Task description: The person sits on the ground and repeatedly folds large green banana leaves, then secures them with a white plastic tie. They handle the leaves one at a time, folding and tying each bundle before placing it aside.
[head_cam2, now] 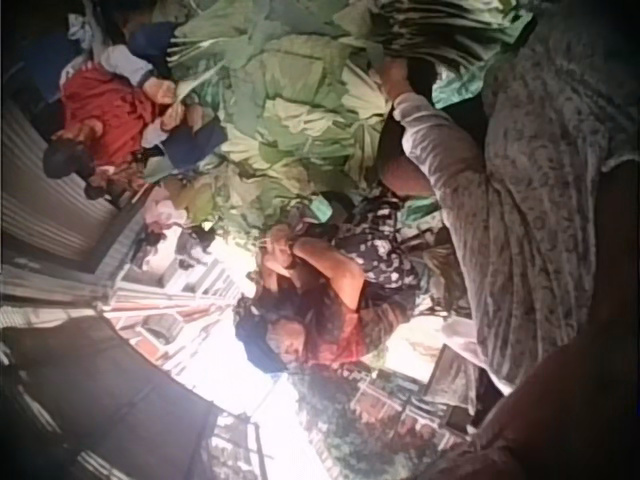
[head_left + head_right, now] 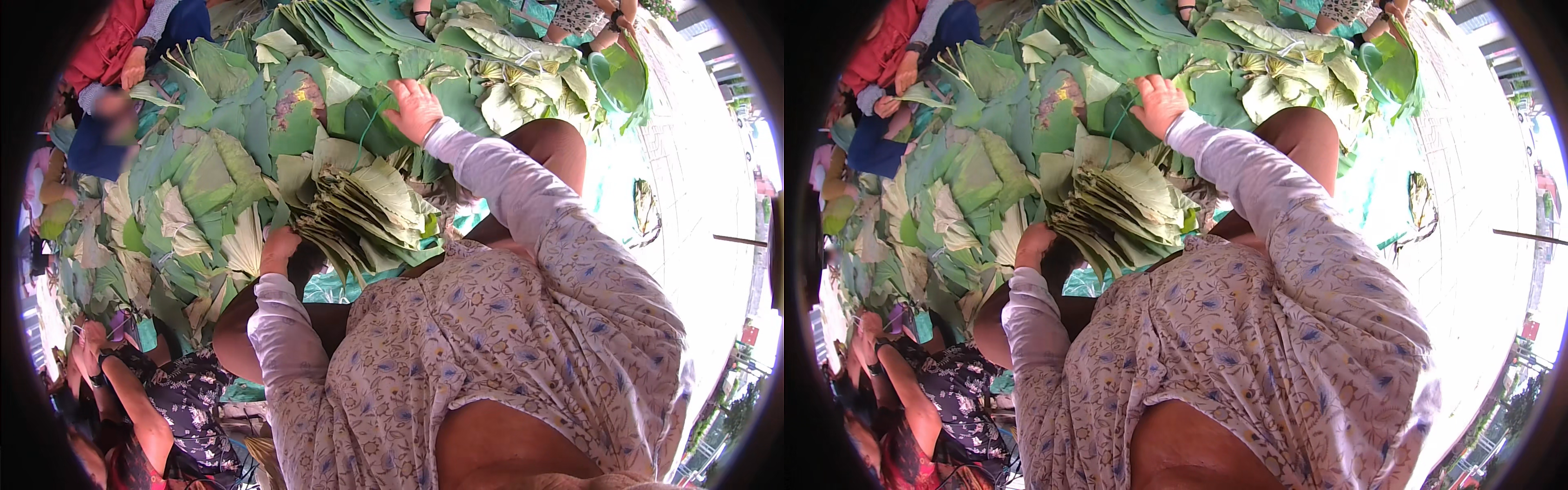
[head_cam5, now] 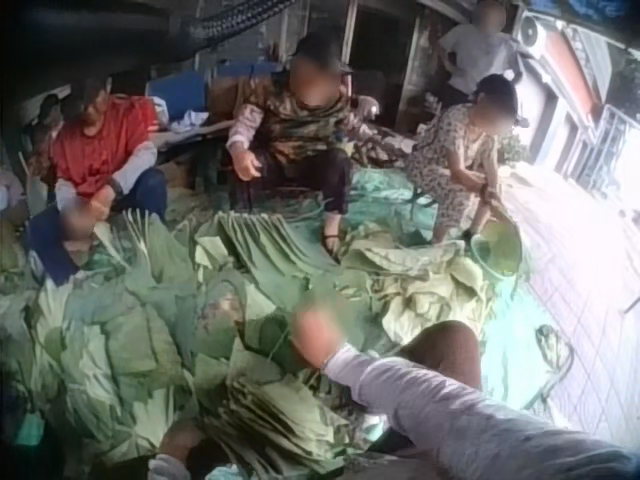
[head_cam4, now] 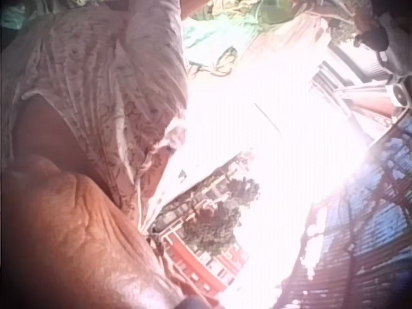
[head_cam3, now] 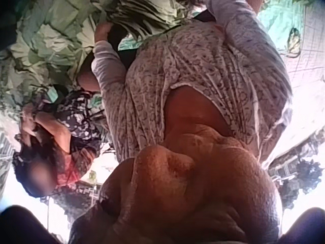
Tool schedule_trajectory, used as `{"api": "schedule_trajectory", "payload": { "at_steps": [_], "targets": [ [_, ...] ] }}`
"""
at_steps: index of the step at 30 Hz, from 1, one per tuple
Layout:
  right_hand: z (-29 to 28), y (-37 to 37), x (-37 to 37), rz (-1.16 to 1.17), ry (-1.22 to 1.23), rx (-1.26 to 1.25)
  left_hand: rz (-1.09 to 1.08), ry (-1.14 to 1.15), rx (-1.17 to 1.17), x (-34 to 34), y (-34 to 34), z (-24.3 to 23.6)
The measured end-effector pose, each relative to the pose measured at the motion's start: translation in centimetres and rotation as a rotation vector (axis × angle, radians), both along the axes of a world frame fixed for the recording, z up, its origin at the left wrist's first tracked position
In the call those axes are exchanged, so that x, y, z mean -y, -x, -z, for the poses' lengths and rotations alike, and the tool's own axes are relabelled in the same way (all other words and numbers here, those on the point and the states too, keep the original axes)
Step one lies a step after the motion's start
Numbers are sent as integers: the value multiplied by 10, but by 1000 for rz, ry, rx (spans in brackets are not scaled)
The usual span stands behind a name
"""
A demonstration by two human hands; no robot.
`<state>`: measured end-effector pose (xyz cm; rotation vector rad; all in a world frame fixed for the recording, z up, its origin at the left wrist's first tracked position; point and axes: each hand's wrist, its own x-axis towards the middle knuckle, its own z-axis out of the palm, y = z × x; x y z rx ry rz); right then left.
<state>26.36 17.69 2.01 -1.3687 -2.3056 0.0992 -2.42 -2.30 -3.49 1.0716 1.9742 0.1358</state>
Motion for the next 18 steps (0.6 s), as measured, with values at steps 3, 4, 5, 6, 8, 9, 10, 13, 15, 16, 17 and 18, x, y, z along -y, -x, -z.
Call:
{"api": "schedule_trajectory", "payload": {
  "at_steps": [3,4,5,6,8,9,10,13,15,16,17,18],
  "targets": [
    [35,12,46,-368,307,-108,-17,-6,-3,-4,-2,7],
    [50,19,55,-418,524,62,-18,46,1,-7,-3,2],
    [66,25,66,-441,589,5,-26,96,5,-8,-3,-1],
    [74,31,78,-420,590,-77,-13,84,-2,-6,0,3],
    [88,44,83,-391,588,-100,11,62,-14,-2,5,13],
    [95,48,83,-381,603,-120,22,90,-39,-1,7,17],
    [100,49,80,-415,666,-172,33,117,-64,-2,9,20],
    [109,45,69,-392,977,-378,4,149,-41,-2,5,15],
    [100,43,65,-219,1346,-588,12,121,-49,2,9,20],
    [103,43,67,-305,1195,-508,47,93,-79,6,16,36],
    [109,44,67,-354,1125,-428,92,64,-107,3,15,38],
    [114,46,67,-402,1054,-348,81,72,-105,2,15,38]
  ]
}}
